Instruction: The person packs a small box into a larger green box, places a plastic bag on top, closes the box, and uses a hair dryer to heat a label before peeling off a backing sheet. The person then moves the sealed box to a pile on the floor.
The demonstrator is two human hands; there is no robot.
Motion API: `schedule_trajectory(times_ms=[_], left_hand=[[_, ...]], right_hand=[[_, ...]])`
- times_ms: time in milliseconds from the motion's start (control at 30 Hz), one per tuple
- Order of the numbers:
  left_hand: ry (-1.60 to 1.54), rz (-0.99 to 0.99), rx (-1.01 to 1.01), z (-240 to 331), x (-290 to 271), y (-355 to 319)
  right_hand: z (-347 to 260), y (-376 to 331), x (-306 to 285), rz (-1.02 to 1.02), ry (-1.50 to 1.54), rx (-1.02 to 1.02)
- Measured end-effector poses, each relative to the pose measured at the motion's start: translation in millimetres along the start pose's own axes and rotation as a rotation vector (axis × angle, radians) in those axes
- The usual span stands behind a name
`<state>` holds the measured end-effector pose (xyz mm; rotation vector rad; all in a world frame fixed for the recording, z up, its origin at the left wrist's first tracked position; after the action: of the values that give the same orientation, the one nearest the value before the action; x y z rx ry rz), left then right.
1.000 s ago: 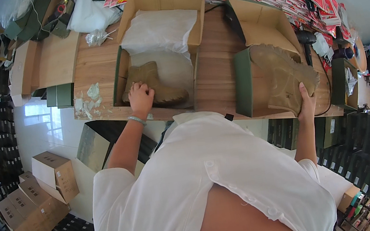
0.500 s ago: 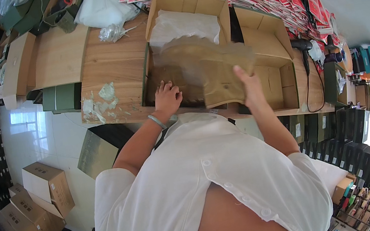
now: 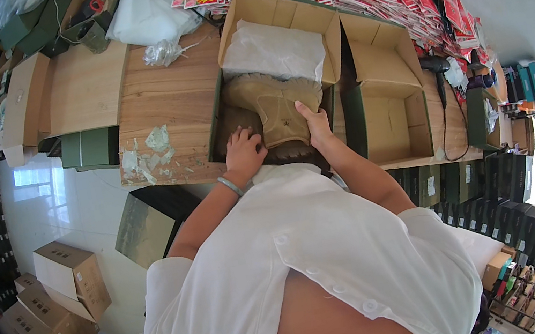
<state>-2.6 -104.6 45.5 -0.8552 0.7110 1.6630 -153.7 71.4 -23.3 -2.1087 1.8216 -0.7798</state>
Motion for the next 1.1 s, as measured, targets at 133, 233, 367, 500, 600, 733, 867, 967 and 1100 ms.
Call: schedule_trajectory(times_ms=[133, 233, 367, 500, 600, 733, 867, 967, 1100], left_hand=[[0.029, 0.014, -0.011, -1, 1, 3], [0.048, 0.015, -0.014, -2, 6, 5], [0.121, -0.040, -0.006, 0, 8, 14], [0.270, -0.209, -0.162, 10, 19, 42], [0.160, -0.020, 0.045, 51, 21, 59], [0.227, -0.153, 0.060, 36, 70, 61], [0.221, -0.114, 0.112, 37, 66, 59], [0.230, -0.112, 0.116, 41, 63, 58], [0.234, -0.099, 0.118, 39, 61, 57]], right_hand=[[-12, -8, 3, 0.104, -0.109, -0.130], [-13, -7, -3, 0.181, -0.258, -0.176], [-12, -1, -9, 0.264, -0.475, -0.281], [-13, -2, -7, 0.300, -0.556, -0.307], [-14, -1, -9, 0.237, -0.600, -0.260], [-7, -5, -10, 0.350, -0.922, -0.363], [-113, -17, 17, 0.335, -1.071, -0.712], [-139, 17, 17, 0.379, -1.359, -0.521], [-135, 42, -1, 0.316, -1.296, -0.571]])
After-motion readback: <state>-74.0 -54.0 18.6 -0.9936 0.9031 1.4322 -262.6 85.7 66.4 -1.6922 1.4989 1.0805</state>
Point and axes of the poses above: each hand's wrist, its own y-axis towards the middle knuckle, its own x-axis out of the palm, z = x × y, the point moved 6 cm from there along y, towards the middle knuckle, and after that the axes turned 1 degree about -x, right-handed, at the moved point
